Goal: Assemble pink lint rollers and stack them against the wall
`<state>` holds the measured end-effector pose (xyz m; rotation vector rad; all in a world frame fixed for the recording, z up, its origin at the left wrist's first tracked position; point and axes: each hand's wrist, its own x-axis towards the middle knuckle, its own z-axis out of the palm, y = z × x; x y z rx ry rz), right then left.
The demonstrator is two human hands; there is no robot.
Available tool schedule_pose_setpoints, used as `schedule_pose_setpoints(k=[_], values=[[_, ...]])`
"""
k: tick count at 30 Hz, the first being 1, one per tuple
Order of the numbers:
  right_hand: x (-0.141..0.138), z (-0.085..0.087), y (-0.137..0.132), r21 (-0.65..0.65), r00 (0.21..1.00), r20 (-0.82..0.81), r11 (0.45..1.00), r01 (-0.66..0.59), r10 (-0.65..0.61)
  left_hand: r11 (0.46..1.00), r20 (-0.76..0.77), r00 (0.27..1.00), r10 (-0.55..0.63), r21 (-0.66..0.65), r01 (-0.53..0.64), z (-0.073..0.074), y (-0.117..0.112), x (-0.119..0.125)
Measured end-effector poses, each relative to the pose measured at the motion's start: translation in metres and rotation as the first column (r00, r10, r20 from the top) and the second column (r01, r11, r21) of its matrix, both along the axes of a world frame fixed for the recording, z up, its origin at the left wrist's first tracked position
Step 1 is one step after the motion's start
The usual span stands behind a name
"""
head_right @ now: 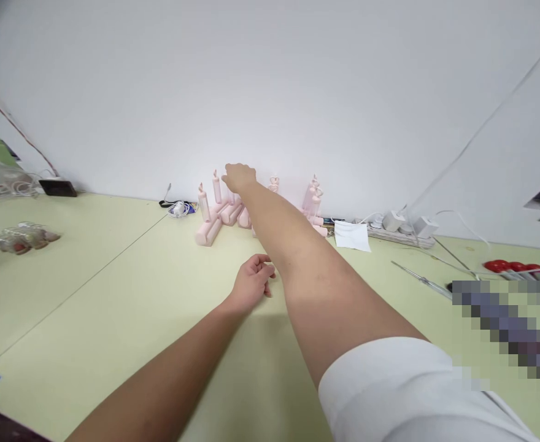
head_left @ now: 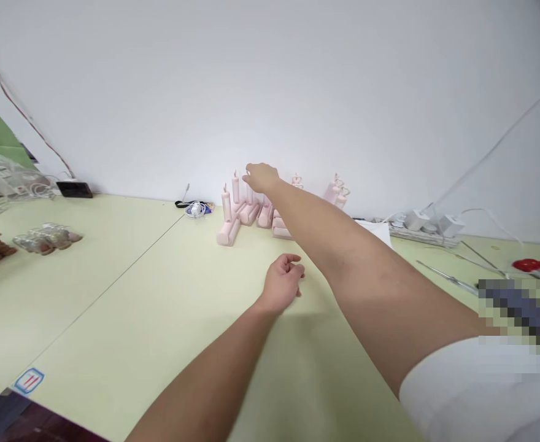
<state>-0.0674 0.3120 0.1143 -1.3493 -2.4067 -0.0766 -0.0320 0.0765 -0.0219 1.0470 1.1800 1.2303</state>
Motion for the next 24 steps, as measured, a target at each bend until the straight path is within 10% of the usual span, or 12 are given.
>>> schedule_pose_setpoints(k=[13, 24], values=[[0.015, 0.008, -0.002, 0.159, 0.995, 0.042, 0.983, -0.093, 0.087, 1.0, 0.017, 1.0, -0.021, 0.0, 0.021, -0.001, 0.0, 0.003], [0.051, 0.1, -0.043, 0.311, 0.953, -0.113, 0.921, -0.236, 0.282, 0.995, 0.201, 0.975, 0.096, -0.005, -0.097, -0.003, 0.005, -0.001]])
